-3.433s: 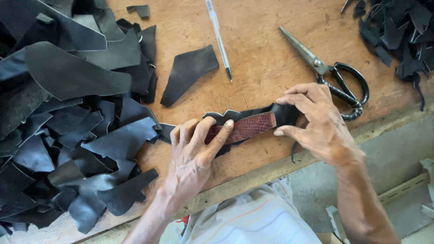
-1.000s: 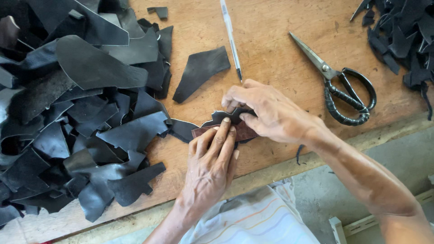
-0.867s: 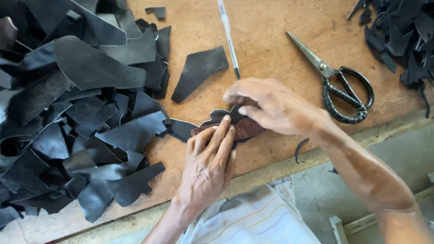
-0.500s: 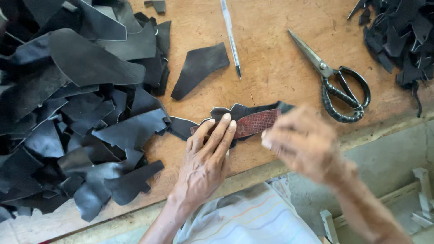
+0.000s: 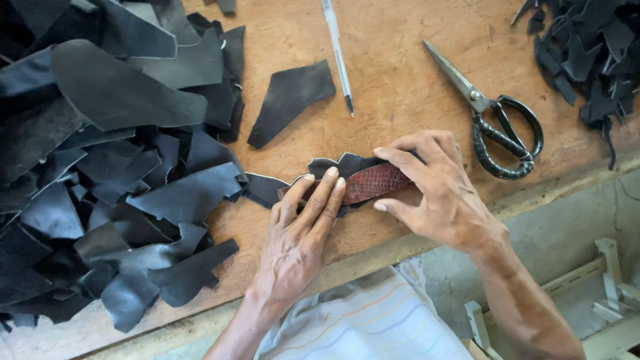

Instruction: The person uses a pattern piece to mark and cut black leather on a wooden workbench. They place the pattern on a leather piece, trace its outline with a pen, then cut along the marked line with shears. The process is repeated for additional pieces, with cut pieces set aside.

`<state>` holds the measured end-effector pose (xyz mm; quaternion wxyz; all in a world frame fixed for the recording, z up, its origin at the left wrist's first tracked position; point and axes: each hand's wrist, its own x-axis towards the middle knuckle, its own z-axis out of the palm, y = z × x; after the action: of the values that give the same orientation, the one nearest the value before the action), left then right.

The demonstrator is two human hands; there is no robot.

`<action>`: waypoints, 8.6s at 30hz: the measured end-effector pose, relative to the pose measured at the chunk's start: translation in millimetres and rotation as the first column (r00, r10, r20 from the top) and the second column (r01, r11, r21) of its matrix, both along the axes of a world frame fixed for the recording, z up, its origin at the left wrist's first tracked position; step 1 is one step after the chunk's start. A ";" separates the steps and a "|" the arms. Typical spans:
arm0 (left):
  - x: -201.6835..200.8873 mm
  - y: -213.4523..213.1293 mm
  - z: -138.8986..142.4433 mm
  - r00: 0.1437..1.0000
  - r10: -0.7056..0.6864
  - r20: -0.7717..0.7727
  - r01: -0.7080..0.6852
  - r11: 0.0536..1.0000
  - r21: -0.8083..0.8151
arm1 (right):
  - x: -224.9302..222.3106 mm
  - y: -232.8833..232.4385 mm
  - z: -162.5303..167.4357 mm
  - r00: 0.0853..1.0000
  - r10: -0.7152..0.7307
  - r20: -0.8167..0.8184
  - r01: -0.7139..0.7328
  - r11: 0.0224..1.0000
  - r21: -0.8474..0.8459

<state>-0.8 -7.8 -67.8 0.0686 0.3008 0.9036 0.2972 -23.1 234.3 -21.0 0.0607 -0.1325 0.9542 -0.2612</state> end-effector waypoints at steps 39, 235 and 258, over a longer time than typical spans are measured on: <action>7.4 45.2 -1.7 0.994 0.053 -0.098 -0.074 0.974 -0.215 | 6.3 58.5 -4.5 0.981 -0.180 0.069 0.180 0.984 0.001; 60.0 25.2 -23.8 0.989 0.119 -0.086 -0.132 0.975 -0.178 | -42.0 -125.0 20.4 0.928 0.225 0.297 -0.074 0.892 -0.445; 59.4 12.9 -25.9 0.970 -0.124 0.209 0.180 0.944 -0.275 | -38.3 -153.7 15.7 0.893 0.242 0.380 -0.172 0.963 -0.209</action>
<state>58.5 5.0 -93.7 0.2204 0.3270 0.9009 0.1814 -61.5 80.6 -5.3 0.2717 -0.1816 0.8758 -0.3552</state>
